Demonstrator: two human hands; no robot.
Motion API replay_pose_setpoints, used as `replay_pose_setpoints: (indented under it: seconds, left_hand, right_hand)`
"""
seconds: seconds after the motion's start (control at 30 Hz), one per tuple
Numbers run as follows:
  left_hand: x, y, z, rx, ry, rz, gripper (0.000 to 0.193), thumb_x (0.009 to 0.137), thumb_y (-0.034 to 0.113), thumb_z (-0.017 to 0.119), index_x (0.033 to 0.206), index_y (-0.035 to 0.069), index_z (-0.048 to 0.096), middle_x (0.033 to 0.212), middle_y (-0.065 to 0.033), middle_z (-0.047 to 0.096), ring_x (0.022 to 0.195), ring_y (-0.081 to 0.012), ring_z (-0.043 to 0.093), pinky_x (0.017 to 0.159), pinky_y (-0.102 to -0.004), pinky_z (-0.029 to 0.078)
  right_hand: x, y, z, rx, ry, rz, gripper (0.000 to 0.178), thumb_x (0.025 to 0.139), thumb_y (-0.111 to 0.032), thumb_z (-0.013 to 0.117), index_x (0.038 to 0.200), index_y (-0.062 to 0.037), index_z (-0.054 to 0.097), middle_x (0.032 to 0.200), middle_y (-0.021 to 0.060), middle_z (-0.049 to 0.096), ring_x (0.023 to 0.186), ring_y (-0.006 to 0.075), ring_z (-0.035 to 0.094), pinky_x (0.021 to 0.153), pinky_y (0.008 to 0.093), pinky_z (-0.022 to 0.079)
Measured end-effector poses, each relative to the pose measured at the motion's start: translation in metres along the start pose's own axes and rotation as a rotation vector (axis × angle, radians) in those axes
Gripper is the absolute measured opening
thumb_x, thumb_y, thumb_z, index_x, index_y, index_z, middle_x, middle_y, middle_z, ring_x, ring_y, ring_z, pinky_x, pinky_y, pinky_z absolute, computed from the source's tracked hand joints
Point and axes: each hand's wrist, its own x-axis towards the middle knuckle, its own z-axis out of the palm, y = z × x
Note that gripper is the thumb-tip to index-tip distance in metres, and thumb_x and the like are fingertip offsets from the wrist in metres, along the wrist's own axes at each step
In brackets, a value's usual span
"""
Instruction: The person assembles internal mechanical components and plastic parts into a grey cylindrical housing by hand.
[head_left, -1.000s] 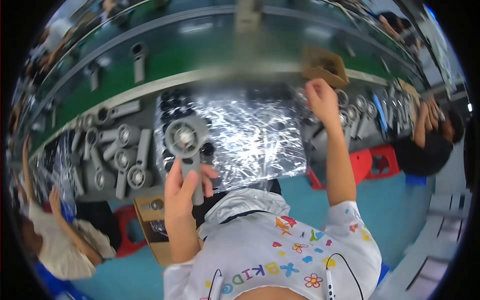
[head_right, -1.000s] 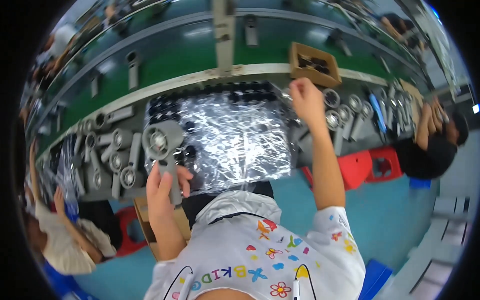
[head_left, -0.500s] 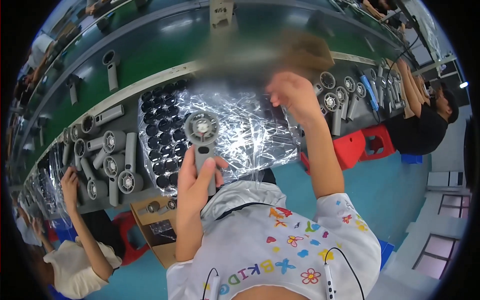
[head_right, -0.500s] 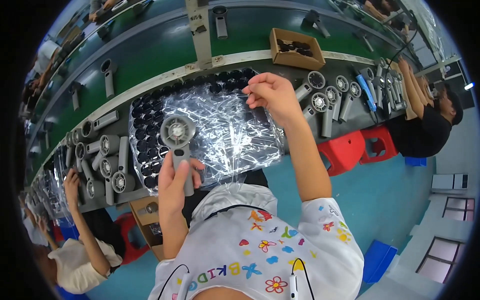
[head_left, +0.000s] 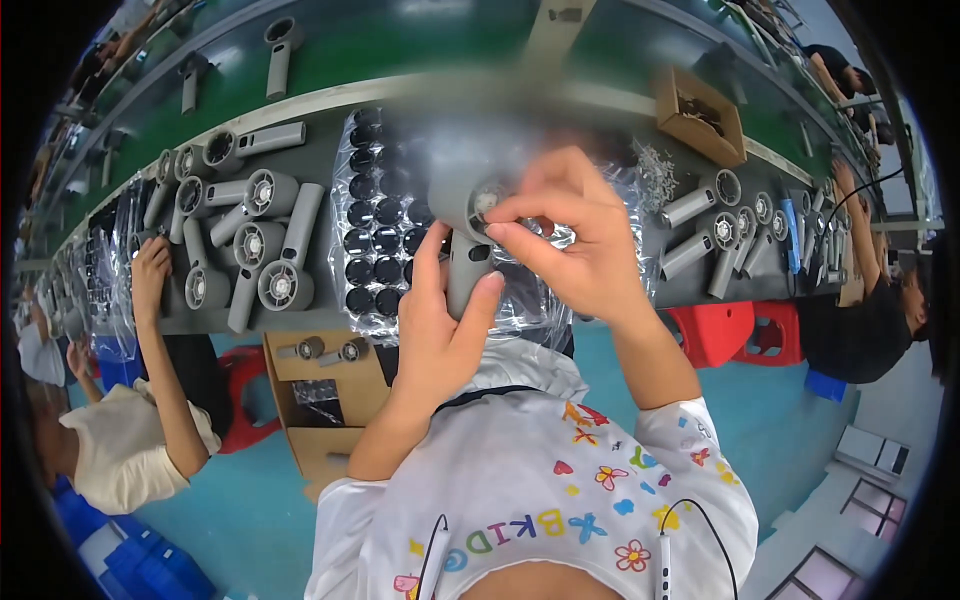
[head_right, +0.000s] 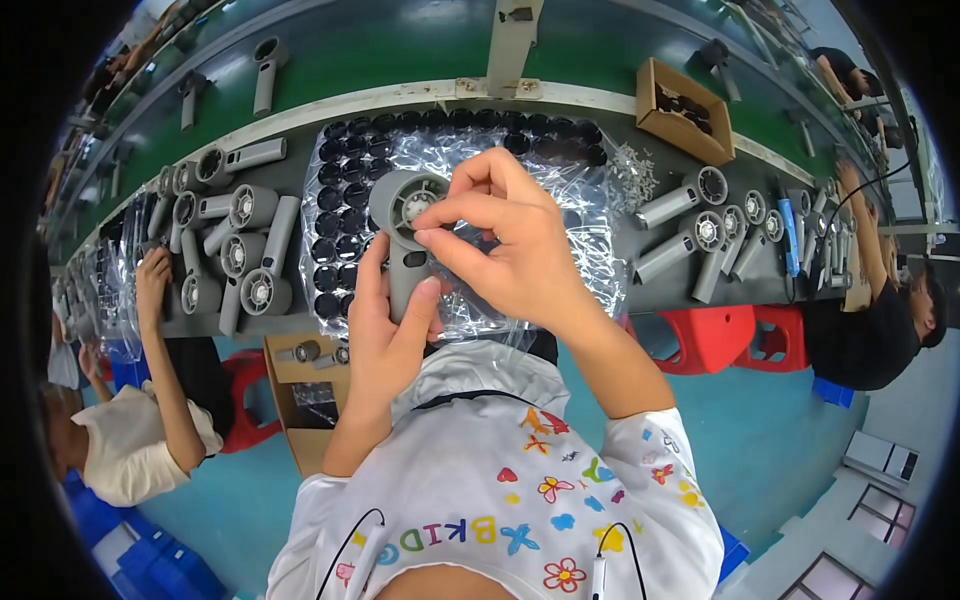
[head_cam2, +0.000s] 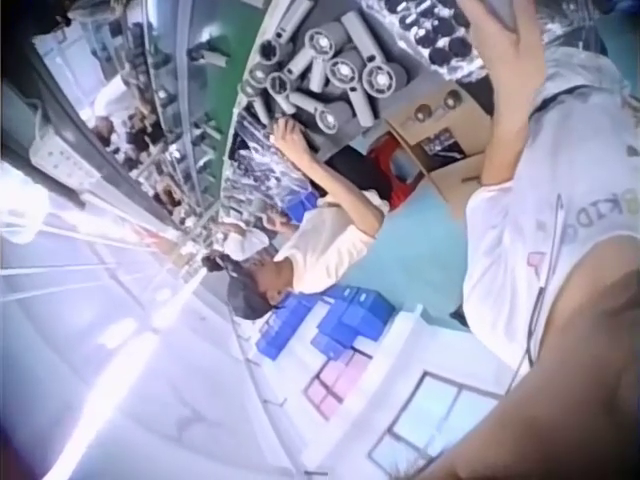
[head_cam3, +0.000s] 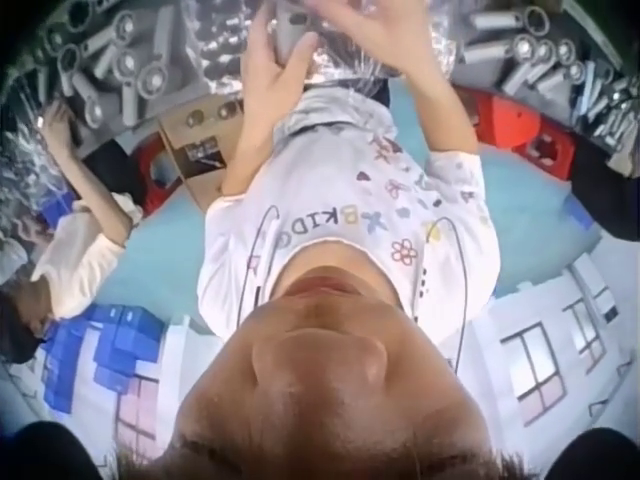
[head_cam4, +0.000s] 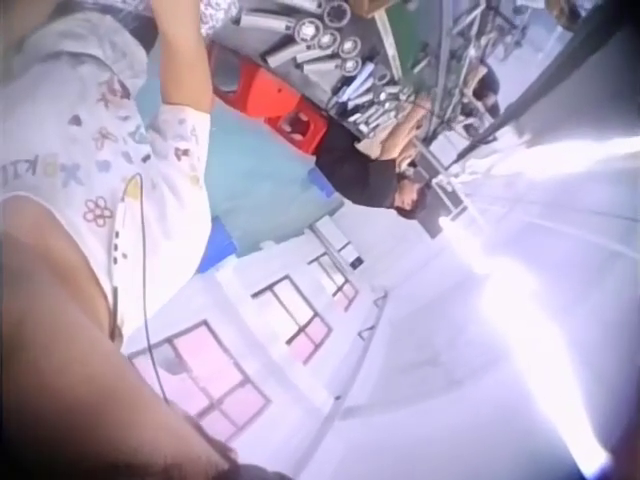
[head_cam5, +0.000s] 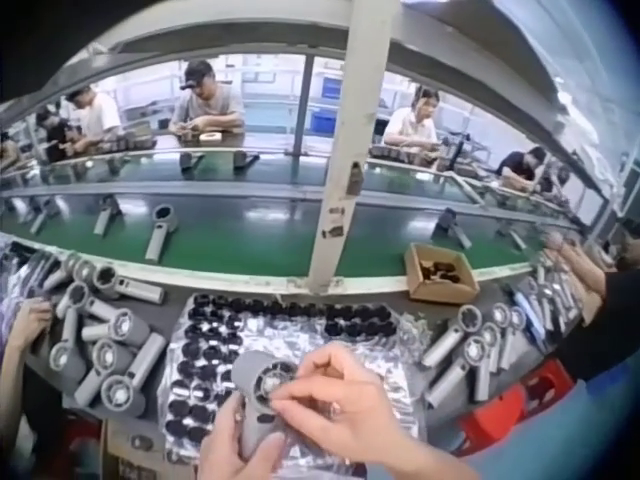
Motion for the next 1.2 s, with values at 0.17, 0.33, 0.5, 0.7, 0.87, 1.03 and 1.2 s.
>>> replay_pose_setpoints:
  seconds: [0.17,0.33,0.5,0.7,0.87,1.03,1.2]
  left_hand:
    - [-0.002,-0.003,-0.005,0.123,0.039,0.079,0.068,0.097,0.016,0.066,0.151,-0.004,0.031,0.098,-0.0189,0.073,0.082,-0.0229,0.072,0.074,-0.0324,0.054]
    - [-0.003,-0.004,-0.006,0.174,0.038,0.092,0.068,0.097,0.016,0.066,0.151,-0.004,0.03,0.096,-0.0196,0.073,0.079,-0.0248,0.073,0.072,-0.0334,0.054]
    - [-0.006,-0.005,-0.006,0.203,0.039,0.102,0.069,0.097,0.016,0.066,0.151,-0.005,0.029,0.092,-0.0195,0.072,0.075,-0.0268,0.072,0.069,-0.0337,0.053]
    - [-0.009,-0.005,-0.006,0.241,0.017,0.066,0.069,0.096,0.015,0.067,0.151,-0.005,0.03,0.084,-0.0156,0.069,0.067,-0.0246,0.068,0.063,-0.0326,0.051]
    - [-0.01,-0.008,-0.007,0.218,0.052,0.09,0.068,0.096,0.015,0.068,0.149,-0.006,0.031,0.081,-0.0145,0.067,0.065,-0.0226,0.066,0.061,-0.0318,0.049]
    - [-0.009,-0.011,-0.01,0.216,0.062,0.06,0.067,0.095,0.012,0.069,0.148,-0.005,0.032,0.084,-0.0141,0.069,0.069,-0.0226,0.069,0.064,-0.0319,0.051]
    - [-0.008,-0.014,-0.012,0.111,0.08,0.038,0.061,0.094,0.008,0.068,0.144,-0.006,0.035,0.087,-0.0129,0.071,0.07,-0.0179,0.069,0.063,-0.0297,0.053]
  right_hand:
    - [0.002,-0.001,0.004,-0.002,-0.041,0.016,0.014,0.078,-0.003,0.081,0.09,-0.0063,0.078,0.093,0.0046,0.06,0.08,0.0144,0.059,0.064,0.0269,0.047]
    - [0.003,0.001,0.001,-0.135,-0.055,-0.11,0.017,0.076,-0.001,0.081,0.092,-0.0049,0.079,0.097,0.0076,0.064,0.082,0.018,0.064,0.068,0.0287,0.051]
    - [-0.005,0.002,0.004,-0.128,-0.066,-0.115,0.02,0.076,0.001,0.08,0.095,-0.0047,0.079,0.1,0.0087,0.066,0.086,0.0204,0.067,0.072,0.0302,0.053]
    - [-0.009,0.004,0.006,-0.152,-0.043,-0.097,0.018,0.074,0.002,0.078,0.091,-0.0039,0.076,0.101,0.0095,0.066,0.087,0.0232,0.066,0.075,0.0324,0.053]
    - [-0.012,0.002,0.013,-0.237,-0.009,-0.165,0.018,0.075,0.004,0.076,0.092,-0.0021,0.072,0.098,0.0097,0.065,0.086,0.0248,0.065,0.074,0.033,0.052]
    - [-0.018,0.007,0.015,-0.218,-0.049,-0.184,0.025,0.075,0.004,0.076,0.099,-0.0015,0.075,0.1,0.0095,0.064,0.083,0.0235,0.063,0.072,0.0311,0.052]
    - [-0.027,0.002,0.014,-0.18,-0.182,-0.11,0.039,0.077,0.001,0.074,0.115,-0.0038,0.076,0.106,0.011,0.057,0.076,0.0202,0.055,0.069,0.03,0.049]
